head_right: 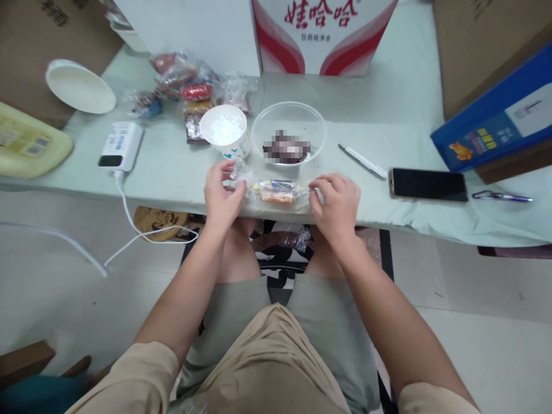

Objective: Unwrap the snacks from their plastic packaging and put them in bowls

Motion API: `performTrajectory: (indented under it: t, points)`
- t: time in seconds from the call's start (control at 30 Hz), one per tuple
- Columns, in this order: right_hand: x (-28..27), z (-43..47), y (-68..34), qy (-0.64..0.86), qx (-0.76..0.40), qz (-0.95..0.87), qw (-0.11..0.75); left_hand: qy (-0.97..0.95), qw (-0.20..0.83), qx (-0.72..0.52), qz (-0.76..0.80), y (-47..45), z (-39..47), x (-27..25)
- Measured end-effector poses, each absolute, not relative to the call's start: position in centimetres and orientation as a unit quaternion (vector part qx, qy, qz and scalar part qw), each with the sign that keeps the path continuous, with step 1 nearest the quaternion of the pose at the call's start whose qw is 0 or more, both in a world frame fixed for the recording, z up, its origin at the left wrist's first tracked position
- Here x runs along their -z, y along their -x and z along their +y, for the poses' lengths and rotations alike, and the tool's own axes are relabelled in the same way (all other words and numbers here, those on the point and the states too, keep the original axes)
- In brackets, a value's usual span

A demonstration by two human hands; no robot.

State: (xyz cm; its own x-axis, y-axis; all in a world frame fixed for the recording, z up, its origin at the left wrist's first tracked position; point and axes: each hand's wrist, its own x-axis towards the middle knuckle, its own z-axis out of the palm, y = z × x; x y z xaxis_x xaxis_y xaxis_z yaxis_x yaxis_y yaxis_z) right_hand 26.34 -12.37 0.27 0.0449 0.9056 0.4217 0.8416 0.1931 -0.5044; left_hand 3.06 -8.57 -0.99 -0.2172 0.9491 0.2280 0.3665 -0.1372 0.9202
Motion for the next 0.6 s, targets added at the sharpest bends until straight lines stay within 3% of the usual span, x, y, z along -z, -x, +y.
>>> performTrajectory:
  t: [0.13, 0.23, 0.3, 0.37, 0.47, 0.6]
  points:
    - [0.1, -10.9, -27.5, 0.686, -0.171, -0.544, 0.453, -0.533, 0.18, -0.505, 0.655, -2.4, -9.2, 1.2]
    - [0.2, -9.9, -28.1, 0.695, -0.285, -0.457, 0.476, -0.549, 0.172, -0.469, 0.671, -3.4, -11.3, 0.6]
    - [0.2, -9.7, -28.5, 0.707, -0.244, -0.445, 0.493, -0.575, 0.241, -0.398, 0.674, -4.8, -12.5, 0.1]
    - [-0.1, -10.2, -28.5, 0.709, -0.122, -0.479, 0.503, -0.593, 0.299, -0.312, 0.679, -6.4, -13.1, -0.4]
    - [-0.9, -11.6, -27.6, 0.65, -0.021, -0.62, 0.44, -0.614, 0.323, -0.214, 0.687, -8.1, -12.8, -0.6]
    - [-1.5, -12.4, -25.8, 0.616, -0.125, -0.733, 0.26, -0.635, 0.34, -0.231, 0.654, -8.4, -12.0, -0.2]
